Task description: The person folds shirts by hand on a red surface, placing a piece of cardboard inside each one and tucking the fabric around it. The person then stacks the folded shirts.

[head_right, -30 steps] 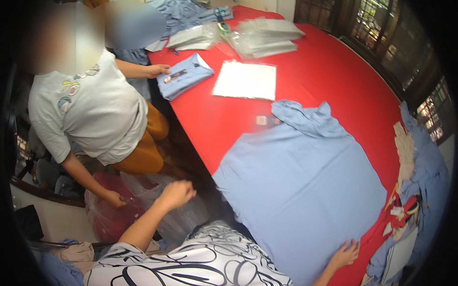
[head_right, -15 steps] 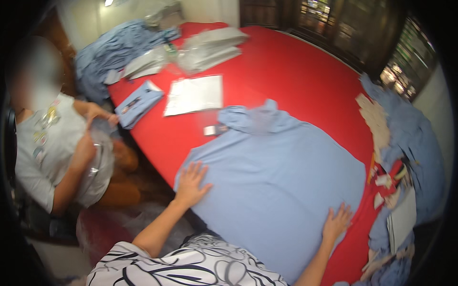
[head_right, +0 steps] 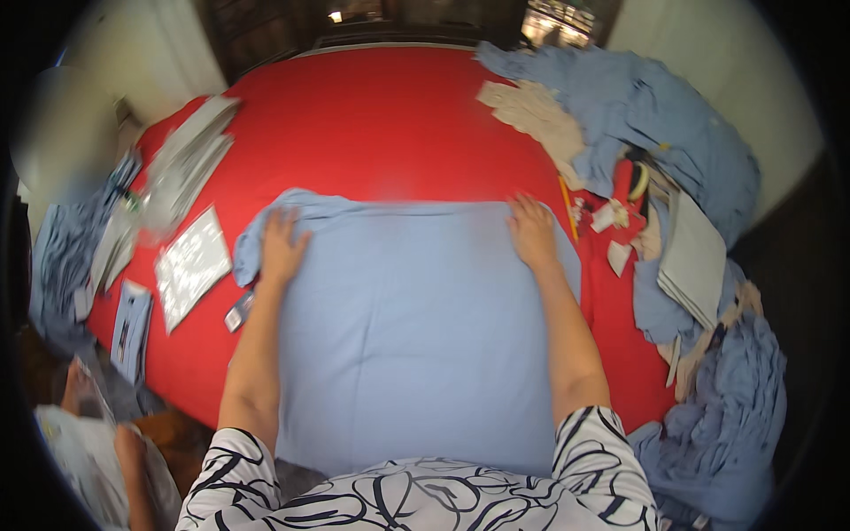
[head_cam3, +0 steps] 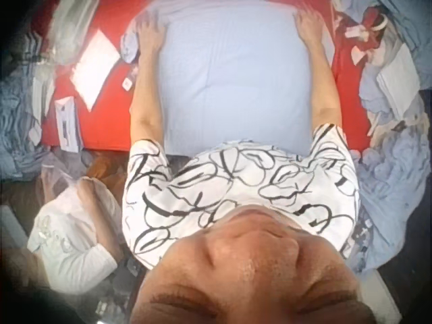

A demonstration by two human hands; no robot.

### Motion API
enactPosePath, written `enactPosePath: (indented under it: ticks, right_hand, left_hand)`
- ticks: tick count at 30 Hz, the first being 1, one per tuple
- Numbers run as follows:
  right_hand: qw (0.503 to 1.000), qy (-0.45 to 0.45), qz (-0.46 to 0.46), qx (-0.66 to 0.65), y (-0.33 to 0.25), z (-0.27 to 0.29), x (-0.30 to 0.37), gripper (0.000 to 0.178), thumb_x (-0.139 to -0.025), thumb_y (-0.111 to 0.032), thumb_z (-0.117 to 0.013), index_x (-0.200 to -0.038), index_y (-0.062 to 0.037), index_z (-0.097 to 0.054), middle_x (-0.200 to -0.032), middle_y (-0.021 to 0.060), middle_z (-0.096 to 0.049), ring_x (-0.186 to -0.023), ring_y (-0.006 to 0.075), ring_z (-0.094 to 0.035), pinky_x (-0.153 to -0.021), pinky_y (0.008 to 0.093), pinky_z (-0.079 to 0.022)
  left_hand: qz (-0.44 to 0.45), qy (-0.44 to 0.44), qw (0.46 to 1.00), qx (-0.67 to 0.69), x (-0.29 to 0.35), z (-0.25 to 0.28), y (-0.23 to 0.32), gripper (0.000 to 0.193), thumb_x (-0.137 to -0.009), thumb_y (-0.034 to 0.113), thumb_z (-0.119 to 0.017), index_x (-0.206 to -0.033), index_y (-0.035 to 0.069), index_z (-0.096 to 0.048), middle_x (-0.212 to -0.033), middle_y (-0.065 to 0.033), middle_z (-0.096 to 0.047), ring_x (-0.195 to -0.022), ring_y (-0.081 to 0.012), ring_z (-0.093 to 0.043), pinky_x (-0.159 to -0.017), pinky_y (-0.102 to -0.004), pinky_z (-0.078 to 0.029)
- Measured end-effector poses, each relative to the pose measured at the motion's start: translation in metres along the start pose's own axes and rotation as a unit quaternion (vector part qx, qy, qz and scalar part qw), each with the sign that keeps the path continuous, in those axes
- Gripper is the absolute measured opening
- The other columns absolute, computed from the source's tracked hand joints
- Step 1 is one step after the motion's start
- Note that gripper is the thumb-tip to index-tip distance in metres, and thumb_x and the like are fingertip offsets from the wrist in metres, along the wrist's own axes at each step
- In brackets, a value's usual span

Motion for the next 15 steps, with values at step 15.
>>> enactPosePath:
  ticks: [15]
  right_hand:
    - [0.896, 0.171, -0.319, 0.256, 0.146, 0.100, -0.021, 0.037, -0.082, -0.029, -0.066, -0.112, -0.0065, -0.063, -0.107, 0.0175, -0.062, -0.113, 0.0355, -0.053, -0.090, 0.0590, -0.039]
  left_hand:
    - [-0.064, 0.007, 0.996, -0.058, -0.165, 0.018, 0.005, 0.058, -0.081, 0.002, -0.063, -0.137, 0.009, -0.049, -0.148, -0.0203, -0.038, -0.114, -0.0404, -0.058, -0.092, -0.0449, -0.051]
Point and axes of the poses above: each hand's wrist, its own x-axis away from the middle knuckle, its own z-axis out of the back of the hand, y = z × x, the point moved 4 cm from there along -x, towards the middle knuckle
